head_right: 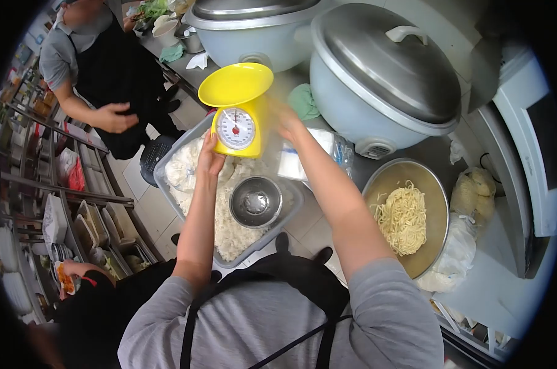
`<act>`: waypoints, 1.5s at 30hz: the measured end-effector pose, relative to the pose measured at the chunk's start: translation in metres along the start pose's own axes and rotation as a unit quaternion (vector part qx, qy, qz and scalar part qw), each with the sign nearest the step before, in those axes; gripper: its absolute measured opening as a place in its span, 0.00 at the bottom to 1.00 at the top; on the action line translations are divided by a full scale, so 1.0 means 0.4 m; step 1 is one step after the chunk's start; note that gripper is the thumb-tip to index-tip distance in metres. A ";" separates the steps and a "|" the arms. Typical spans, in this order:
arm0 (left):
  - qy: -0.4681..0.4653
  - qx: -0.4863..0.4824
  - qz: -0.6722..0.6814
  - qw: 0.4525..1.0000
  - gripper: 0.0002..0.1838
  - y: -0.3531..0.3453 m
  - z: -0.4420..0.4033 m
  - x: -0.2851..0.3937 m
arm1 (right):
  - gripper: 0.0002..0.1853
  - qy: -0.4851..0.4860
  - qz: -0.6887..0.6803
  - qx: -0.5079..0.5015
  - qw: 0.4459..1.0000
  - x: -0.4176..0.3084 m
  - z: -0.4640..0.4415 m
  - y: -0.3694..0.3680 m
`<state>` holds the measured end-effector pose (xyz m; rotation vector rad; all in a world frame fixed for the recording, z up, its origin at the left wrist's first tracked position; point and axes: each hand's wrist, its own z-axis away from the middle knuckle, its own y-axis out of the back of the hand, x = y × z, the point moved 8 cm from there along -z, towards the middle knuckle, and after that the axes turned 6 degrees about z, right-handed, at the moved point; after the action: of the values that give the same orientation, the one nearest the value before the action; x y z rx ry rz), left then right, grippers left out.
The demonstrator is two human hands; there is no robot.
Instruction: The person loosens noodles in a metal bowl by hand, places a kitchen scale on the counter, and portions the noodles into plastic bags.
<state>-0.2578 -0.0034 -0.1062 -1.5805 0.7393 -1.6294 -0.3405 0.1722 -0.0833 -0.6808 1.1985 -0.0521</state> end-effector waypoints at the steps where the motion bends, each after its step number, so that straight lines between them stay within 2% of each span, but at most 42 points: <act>1: -0.007 0.004 0.013 1.000 0.25 0.031 -0.014 -0.017 | 0.21 -0.008 0.019 0.035 0.999 0.022 -0.027 0.014; 3: -0.024 0.012 0.045 0.999 0.24 0.059 -0.036 -0.037 | 0.20 -0.021 0.036 0.070 0.997 0.055 -0.078 0.034; 5: -0.053 0.035 0.077 0.995 0.24 0.068 -0.048 -0.044 | 0.18 -0.003 0.275 0.173 0.946 0.035 -0.117 0.083; 6: -0.050 0.039 0.078 0.995 0.24 0.063 -0.057 -0.050 | 0.18 -0.008 0.275 0.175 0.945 0.030 -0.129 0.097; 7: -0.064 0.038 0.074 0.994 0.24 0.052 -0.066 -0.048 | 0.18 0.021 0.529 0.197 0.825 -0.013 -0.132 0.112; 8: -0.078 0.037 0.070 0.994 0.24 0.051 -0.076 -0.049 | 0.18 0.049 0.740 0.201 0.640 -0.042 -0.126 0.109; 9: -0.082 0.030 0.069 0.994 0.25 0.050 -0.086 -0.055 | 0.18 0.045 0.740 0.201 0.641 -0.026 -0.114 0.146; 11: -0.069 0.056 0.043 0.995 0.26 0.056 -0.094 -0.078 | 0.19 0.074 0.866 0.173 0.464 0.004 -0.077 0.177; 15: -0.027 0.132 -0.045 0.990 0.28 0.084 -0.088 -0.132 | 0.18 0.103 0.874 0.143 0.452 0.035 0.008 0.196; 17: -0.023 0.122 -0.072 0.990 0.29 0.070 -0.087 -0.152 | 0.18 0.104 0.859 0.141 0.481 0.046 0.055 0.204; 21: -0.007 0.125 -0.129 0.984 0.30 0.042 -0.080 -0.166 | 0.18 0.075 0.862 0.144 0.479 0.060 0.115 0.211; 24: 0.026 0.141 -0.196 0.970 0.31 0.057 -0.082 -0.152 | 0.18 0.039 0.857 0.118 0.500 0.046 0.102 0.225; 26: 0.033 0.145 -0.228 0.962 0.32 0.093 -0.082 -0.139 | 0.17 0.040 0.765 0.119 0.632 0.007 0.110 0.231; 27: 0.041 0.160 -0.245 0.955 0.32 0.120 -0.074 -0.136 | 0.17 0.099 0.791 0.104 0.595 -0.048 0.149 0.171; 28: 0.050 0.174 -0.261 0.948 0.32 0.144 -0.059 -0.132 | 0.17 0.096 0.790 0.103 0.597 -0.082 0.190 0.145; 30: 0.052 0.195 -0.267 0.942 0.30 0.169 -0.017 -0.122 | 0.14 0.169 0.741 0.083 0.644 -0.151 0.283 0.089; 31: 0.067 0.196 -0.283 0.937 0.29 0.172 0.007 -0.123 | 0.14 0.166 0.740 0.082 0.646 -0.169 0.327 0.085; 33: 0.081 0.201 -0.310 0.926 0.24 0.166 0.058 -0.126 | 0.07 0.163 0.735 0.109 0.649 -0.211 0.426 0.099; 35: 0.074 0.193 -0.335 0.919 0.24 0.133 0.115 -0.133 | 0.05 0.146 0.754 0.136 0.626 -0.251 0.546 0.107; 37: 0.062 0.180 -0.368 0.910 0.21 0.090 0.166 -0.158 | 0.06 0.156 0.718 0.186 0.653 -0.296 0.668 0.139; 39: 0.049 0.166 -0.386 0.906 0.20 0.070 0.185 -0.199 | 0.08 0.149 0.699 0.249 0.654 -0.332 0.787 0.186; 41: -0.010 0.144 -0.422 0.895 0.18 0.028 0.194 -0.215 | 0.12 0.107 0.710 0.324 0.616 -0.364 0.909 0.237; 43: -0.041 0.138 -0.430 0.891 0.17 -0.010 0.185 -0.225 | 0.14 0.247 0.683 0.351 0.591 -0.377 1.023 0.265; 45: -0.086 0.132 -0.442 0.883 0.16 -0.053 0.164 -0.223 | 0.13 0.156 0.678 0.404 0.594 -0.348 1.121 0.363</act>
<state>-0.1975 0.0877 -0.1346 -1.9424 -0.3817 -2.0344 -0.0503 0.5475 0.0449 1.2101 1.5672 0.5683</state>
